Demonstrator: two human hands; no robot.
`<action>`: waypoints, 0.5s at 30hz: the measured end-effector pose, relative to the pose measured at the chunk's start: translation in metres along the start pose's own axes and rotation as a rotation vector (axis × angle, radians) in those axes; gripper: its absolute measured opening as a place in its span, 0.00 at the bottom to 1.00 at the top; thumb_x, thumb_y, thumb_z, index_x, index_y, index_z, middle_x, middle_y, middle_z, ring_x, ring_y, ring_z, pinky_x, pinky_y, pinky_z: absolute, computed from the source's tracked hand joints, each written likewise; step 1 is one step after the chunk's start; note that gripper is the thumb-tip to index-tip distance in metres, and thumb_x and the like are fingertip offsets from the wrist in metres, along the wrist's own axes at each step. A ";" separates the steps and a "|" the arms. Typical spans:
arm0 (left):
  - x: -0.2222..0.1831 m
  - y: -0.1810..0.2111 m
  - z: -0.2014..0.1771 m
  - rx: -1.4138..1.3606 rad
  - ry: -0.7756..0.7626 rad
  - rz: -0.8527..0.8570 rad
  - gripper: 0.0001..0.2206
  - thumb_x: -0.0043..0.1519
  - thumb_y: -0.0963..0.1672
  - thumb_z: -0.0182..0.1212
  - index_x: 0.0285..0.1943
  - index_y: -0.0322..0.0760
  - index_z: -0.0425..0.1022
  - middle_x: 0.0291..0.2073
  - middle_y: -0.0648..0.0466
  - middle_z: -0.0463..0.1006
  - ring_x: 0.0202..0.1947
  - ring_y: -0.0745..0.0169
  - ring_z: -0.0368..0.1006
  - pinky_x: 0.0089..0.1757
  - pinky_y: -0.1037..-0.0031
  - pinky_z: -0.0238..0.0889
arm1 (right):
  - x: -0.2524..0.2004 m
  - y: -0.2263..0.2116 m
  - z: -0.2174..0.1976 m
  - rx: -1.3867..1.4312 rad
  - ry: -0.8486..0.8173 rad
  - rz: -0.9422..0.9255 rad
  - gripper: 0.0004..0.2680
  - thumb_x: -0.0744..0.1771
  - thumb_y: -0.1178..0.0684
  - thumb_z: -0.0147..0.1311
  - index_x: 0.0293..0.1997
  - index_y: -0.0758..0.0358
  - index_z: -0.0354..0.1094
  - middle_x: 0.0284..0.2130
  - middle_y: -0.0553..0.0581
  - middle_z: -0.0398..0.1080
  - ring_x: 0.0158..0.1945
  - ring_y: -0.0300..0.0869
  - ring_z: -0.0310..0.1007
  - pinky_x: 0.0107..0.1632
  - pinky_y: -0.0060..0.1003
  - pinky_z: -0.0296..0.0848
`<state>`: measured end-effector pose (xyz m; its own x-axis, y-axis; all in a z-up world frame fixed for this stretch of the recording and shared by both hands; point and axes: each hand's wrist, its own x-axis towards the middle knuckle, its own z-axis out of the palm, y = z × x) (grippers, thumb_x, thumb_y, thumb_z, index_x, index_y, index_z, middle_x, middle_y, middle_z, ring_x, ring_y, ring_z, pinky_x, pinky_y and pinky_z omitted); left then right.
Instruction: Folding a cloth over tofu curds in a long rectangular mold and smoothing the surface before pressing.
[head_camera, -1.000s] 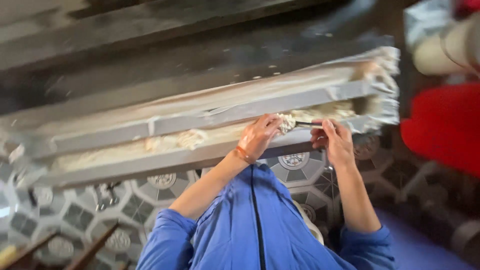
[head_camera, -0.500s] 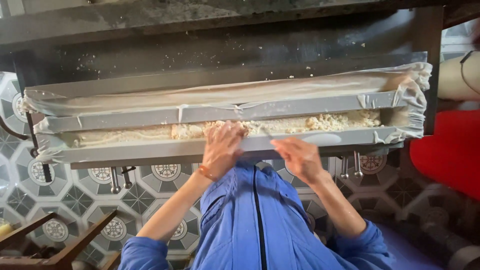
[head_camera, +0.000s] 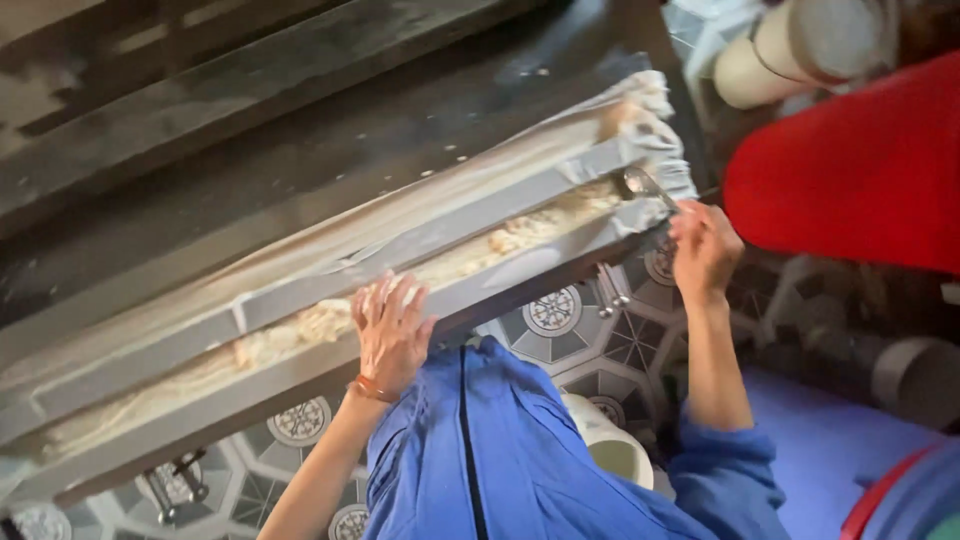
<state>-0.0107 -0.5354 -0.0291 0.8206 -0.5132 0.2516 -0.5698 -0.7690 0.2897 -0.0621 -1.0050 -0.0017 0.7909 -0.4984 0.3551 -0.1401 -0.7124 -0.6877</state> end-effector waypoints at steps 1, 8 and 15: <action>0.005 0.009 0.007 -0.016 -0.016 0.021 0.18 0.66 0.53 0.57 0.61 0.47 0.75 0.63 0.54 0.71 0.70 0.47 0.59 0.63 0.48 0.42 | 0.006 0.008 -0.002 -0.152 -0.045 -0.152 0.04 0.73 0.62 0.54 0.46 0.65 0.77 0.28 0.60 0.75 0.31 0.46 0.77 0.34 0.37 0.76; 0.047 0.056 0.023 -0.133 -0.029 0.095 0.18 0.66 0.52 0.58 0.62 0.47 0.74 0.63 0.52 0.71 0.71 0.46 0.58 0.64 0.47 0.40 | 0.022 0.025 0.017 0.237 -0.265 0.171 0.10 0.76 0.52 0.45 0.48 0.62 0.75 0.24 0.57 0.75 0.22 0.40 0.75 0.29 0.28 0.74; 0.054 0.060 0.035 -0.143 -0.057 0.072 0.17 0.65 0.51 0.60 0.61 0.48 0.75 0.63 0.53 0.72 0.72 0.47 0.58 0.65 0.47 0.40 | 0.047 0.011 0.019 0.496 -0.363 0.592 0.11 0.75 0.55 0.43 0.51 0.73 0.72 0.27 0.67 0.74 0.27 0.47 0.79 0.28 0.37 0.82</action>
<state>0.0008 -0.6218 -0.0304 0.7763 -0.5890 0.2247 -0.6244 -0.6696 0.4023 -0.0149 -1.0269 -0.0048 0.8233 -0.4709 -0.3169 -0.3803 -0.0432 -0.9238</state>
